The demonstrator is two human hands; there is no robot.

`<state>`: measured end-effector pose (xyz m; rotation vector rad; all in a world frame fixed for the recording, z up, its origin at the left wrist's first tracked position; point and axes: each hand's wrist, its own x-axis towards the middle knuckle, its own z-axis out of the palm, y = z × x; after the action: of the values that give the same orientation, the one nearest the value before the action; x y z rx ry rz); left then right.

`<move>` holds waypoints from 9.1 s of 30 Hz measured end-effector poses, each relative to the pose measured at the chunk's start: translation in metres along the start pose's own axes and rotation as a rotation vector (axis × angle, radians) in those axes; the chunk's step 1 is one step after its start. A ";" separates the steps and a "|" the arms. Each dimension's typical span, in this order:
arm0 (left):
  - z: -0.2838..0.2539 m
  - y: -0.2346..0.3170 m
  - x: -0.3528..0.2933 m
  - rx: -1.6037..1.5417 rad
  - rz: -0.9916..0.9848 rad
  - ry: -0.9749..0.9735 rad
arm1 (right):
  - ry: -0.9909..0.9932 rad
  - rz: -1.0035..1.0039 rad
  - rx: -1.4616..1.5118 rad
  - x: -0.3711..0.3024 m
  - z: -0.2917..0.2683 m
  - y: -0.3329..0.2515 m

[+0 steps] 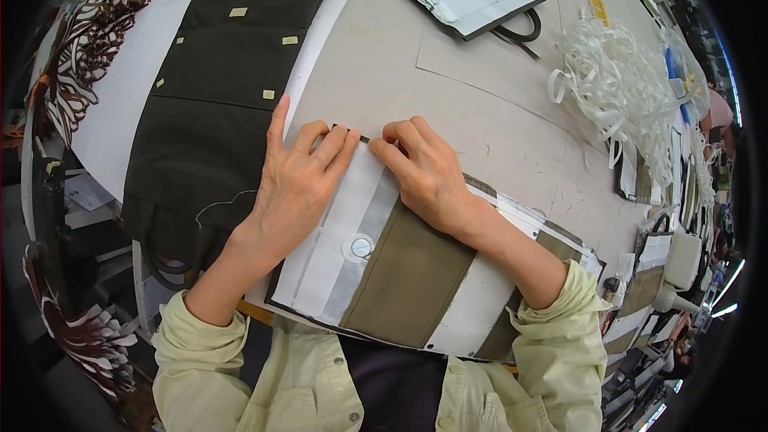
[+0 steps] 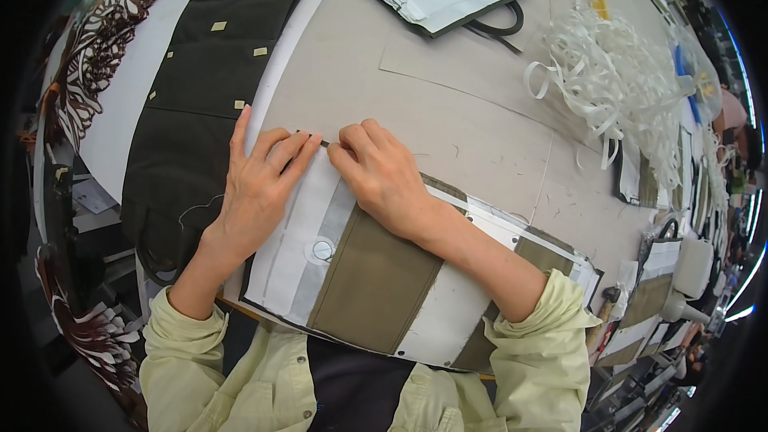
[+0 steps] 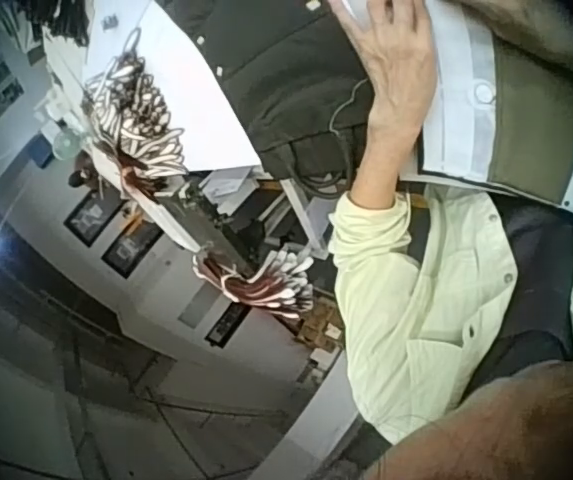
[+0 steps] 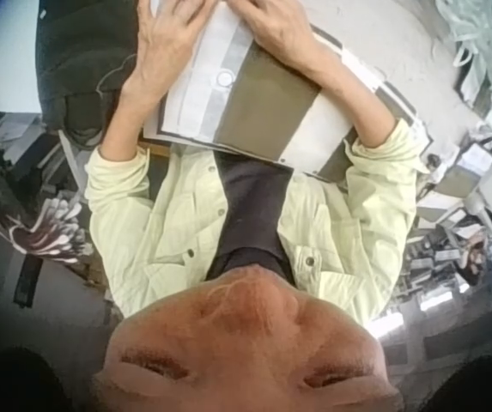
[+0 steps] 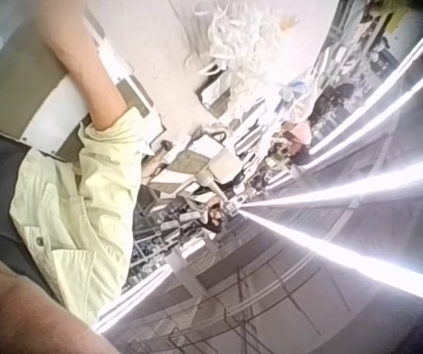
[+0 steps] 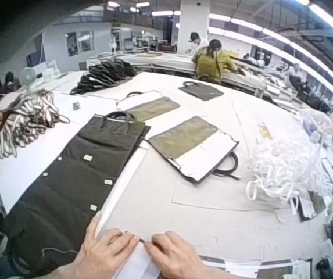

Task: Applying white adhesive strips and folding leather panels to assemble pouches.

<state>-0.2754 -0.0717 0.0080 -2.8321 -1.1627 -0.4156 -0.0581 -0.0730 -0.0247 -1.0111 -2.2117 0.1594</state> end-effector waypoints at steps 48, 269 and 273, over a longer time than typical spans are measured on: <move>0.000 0.007 0.003 -0.099 0.044 -0.017 | 0.065 0.055 0.050 -0.012 -0.007 0.003; 0.030 0.197 0.051 0.033 0.162 -0.011 | -0.017 0.197 0.047 -0.161 -0.135 0.030; 0.028 0.204 0.052 0.050 0.186 -0.009 | -0.015 0.169 -0.052 -0.166 -0.133 0.026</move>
<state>-0.0922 -0.1780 0.0059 -2.8678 -0.8861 -0.3568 0.1185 -0.1944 -0.0238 -1.2290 -2.1522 0.1867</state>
